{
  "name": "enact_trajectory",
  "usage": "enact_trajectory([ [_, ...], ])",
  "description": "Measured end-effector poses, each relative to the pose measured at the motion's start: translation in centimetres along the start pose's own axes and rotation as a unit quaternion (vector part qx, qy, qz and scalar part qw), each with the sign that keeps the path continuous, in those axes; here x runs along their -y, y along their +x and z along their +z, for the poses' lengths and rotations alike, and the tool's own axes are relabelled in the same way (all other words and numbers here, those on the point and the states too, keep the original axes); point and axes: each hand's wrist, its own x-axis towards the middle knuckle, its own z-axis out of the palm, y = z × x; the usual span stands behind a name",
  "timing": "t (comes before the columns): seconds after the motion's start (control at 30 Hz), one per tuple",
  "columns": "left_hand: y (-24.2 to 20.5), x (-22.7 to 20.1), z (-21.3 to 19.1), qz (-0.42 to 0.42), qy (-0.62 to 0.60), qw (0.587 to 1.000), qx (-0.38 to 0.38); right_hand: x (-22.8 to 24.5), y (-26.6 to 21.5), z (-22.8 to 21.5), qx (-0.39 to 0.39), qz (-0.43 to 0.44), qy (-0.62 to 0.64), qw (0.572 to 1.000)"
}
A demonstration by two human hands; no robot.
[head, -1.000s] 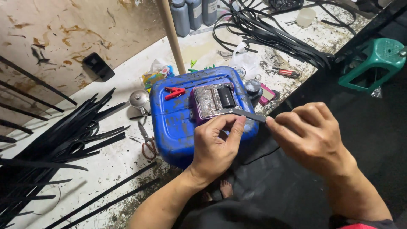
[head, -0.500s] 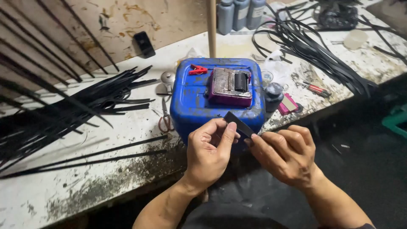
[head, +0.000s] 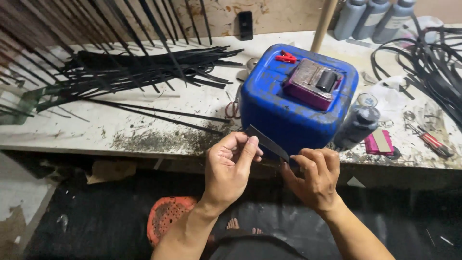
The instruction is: The person repeatedly picks up black rubber strips, presses them into a heated mold on a blue container to shape them, and then hangs the shaped strips on a wall rack using colored clips. The process is repeated for multiple strips.
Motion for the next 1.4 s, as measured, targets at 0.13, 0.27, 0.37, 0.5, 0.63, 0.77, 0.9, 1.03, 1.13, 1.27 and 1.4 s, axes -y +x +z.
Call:
enact_trajectory([
  [0.13,-1.2,-1.6,-1.5,0.008,0.036,0.998,-0.053,0.1,-1.6,1.1,0.016,0.003,0.034,0.999],
  [0.27,-2.4,-2.9,-3.2,0.025,0.061,0.991,-0.115,0.6,-2.9,2.1,0.041,0.015,0.067,0.997],
  [0.37,-3.1,-3.3,-4.6,0.035,0.078,0.985,-0.151,1.4,-3.9,3.2,0.053,0.026,0.088,0.994],
  [0.5,-3.8,-3.9,-6.3,0.052,0.109,0.976,-0.182,2.1,-6.1,4.4,0.078,0.033,0.105,0.991],
  [0.63,-4.6,-3.9,-8.2,0.056,0.12,0.97,-0.202,2.5,-6.7,4.9,0.093,0.023,0.118,0.988],
  [0.77,-5.1,-3.3,-10.9,0.092,0.22,0.944,-0.229,2.8,-4.6,4.9,0.073,0.016,0.139,0.987],
  [0.9,-6.1,-3.2,-13.3,0.099,0.303,0.916,-0.244,2.9,-2.0,4.8,0.065,0.005,0.141,0.988],
  [1.03,-7.2,-2.1,-15.6,0.1,0.321,0.903,-0.269,3.8,1.9,5.2,0.074,-0.008,0.153,0.985],
  [1.13,-8.2,-1.8,-17.0,0.097,0.327,0.899,-0.276,5.5,5.7,5.3,0.054,-0.038,0.182,0.981],
  [1.27,-9.0,-2.4,-18.1,0.091,0.369,0.88,-0.283,7.4,9.0,6.1,0.088,-0.045,0.177,0.979],
  [1.4,-9.2,-2.7,-19.1,0.103,0.373,0.873,-0.295,8.9,10.9,7.8,0.08,-0.063,0.208,0.973],
])
